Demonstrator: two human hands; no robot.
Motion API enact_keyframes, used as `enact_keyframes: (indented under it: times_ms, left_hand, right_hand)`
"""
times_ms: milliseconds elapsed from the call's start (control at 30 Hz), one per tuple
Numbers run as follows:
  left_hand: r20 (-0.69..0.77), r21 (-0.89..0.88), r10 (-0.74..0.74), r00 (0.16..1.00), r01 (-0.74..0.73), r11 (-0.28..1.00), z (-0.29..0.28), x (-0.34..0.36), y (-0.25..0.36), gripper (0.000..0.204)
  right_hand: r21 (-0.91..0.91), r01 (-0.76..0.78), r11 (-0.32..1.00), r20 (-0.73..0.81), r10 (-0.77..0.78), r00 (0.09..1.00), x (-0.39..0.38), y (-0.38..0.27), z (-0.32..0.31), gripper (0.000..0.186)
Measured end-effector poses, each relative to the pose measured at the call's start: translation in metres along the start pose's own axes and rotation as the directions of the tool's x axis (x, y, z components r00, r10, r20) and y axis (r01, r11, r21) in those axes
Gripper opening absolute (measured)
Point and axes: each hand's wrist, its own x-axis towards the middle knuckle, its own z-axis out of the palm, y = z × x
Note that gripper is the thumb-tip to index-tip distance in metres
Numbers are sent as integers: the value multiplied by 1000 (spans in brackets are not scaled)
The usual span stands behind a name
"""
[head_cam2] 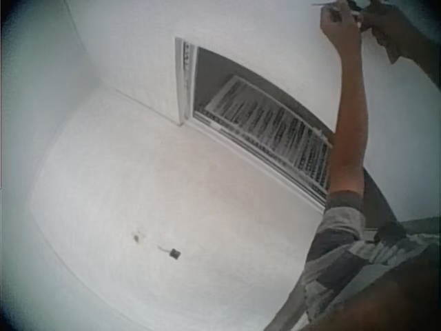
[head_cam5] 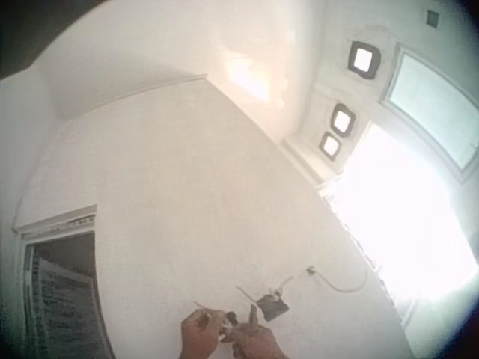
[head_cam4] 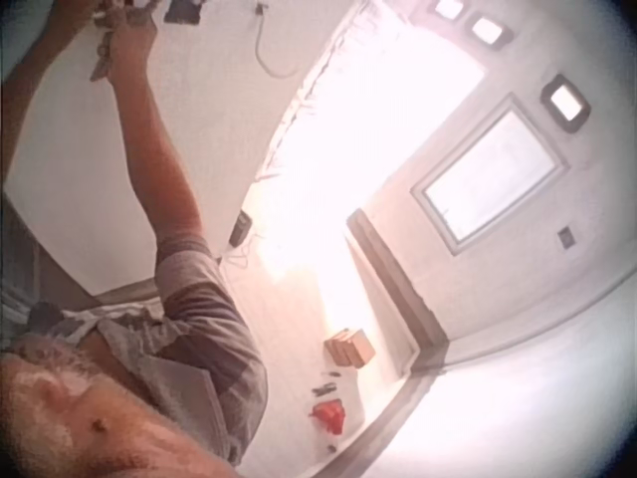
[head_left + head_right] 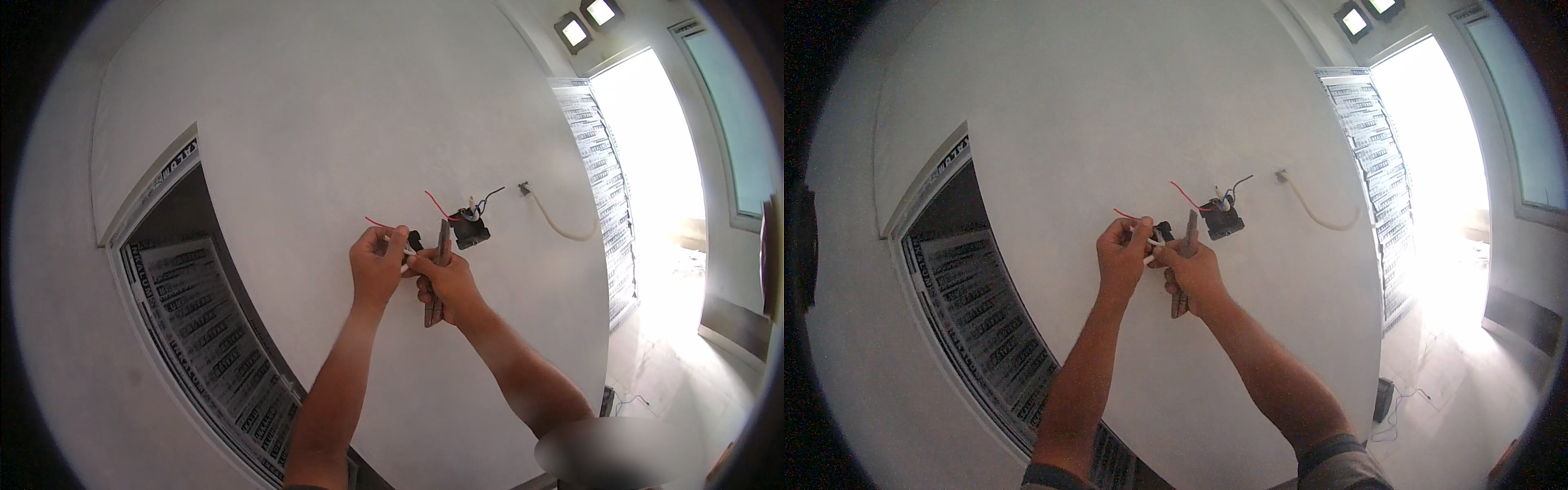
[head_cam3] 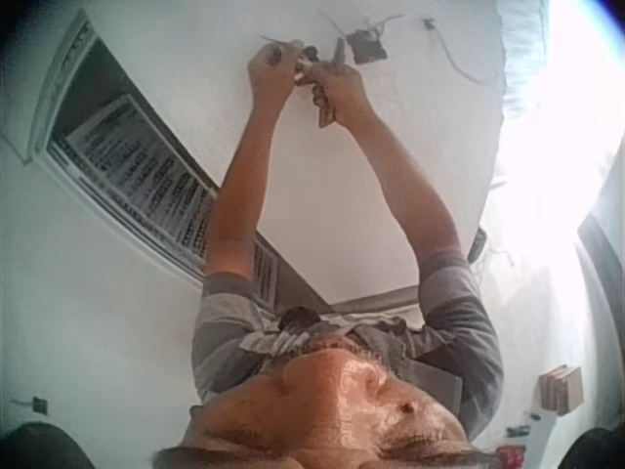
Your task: The person installs electrical outlets into wall cutouts, using a screwdriver to secure wires and a utility knife to trim excess cable. The person works on two adjacent wall boxes, connecting wires and adjusting components.
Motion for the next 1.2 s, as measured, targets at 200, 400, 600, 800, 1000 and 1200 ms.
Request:
enact_keyframes:
  times_ms: [200, 400, 600, 800, 1000, 1200]
  left_hand:
    - [251, 166, -88, 964, 47, 985, -7, 8, 9, 24]
    - [268, 38, 43, 962, -56, 998, -20, -9, -10, 17]
    - [71, 418, 495, 866, -476, 774, -13, 9, -8, 16]
    - [172, 514, 611, 773, -600, 614, -24, 53, 4, 20]
    - [100, 468, 443, 891, -435, 769, -21, 52, 11, 24]
    - [90, 562, 434, 896, -406, 721, -35, 57, 8, 22]
  right_hand:
    - [-35, -34, 999, -118, 30, 993, 12, 6, -1, 16]
    - [-49, -44, 998, -88, 40, 995, 5, 1, -3, 17]
    - [-532, 619, 578, 222, -610, 761, 17, 4, 4, 17]
    - [-705, 677, 212, 522, -492, 697, 30, -34, -2, 20]
    - [-776, 605, 177, 486, -444, 753, 12, -24, -2, 29]
    - [-882, 462, 95, 434, -221, 873, -9, 20, -29, 30]
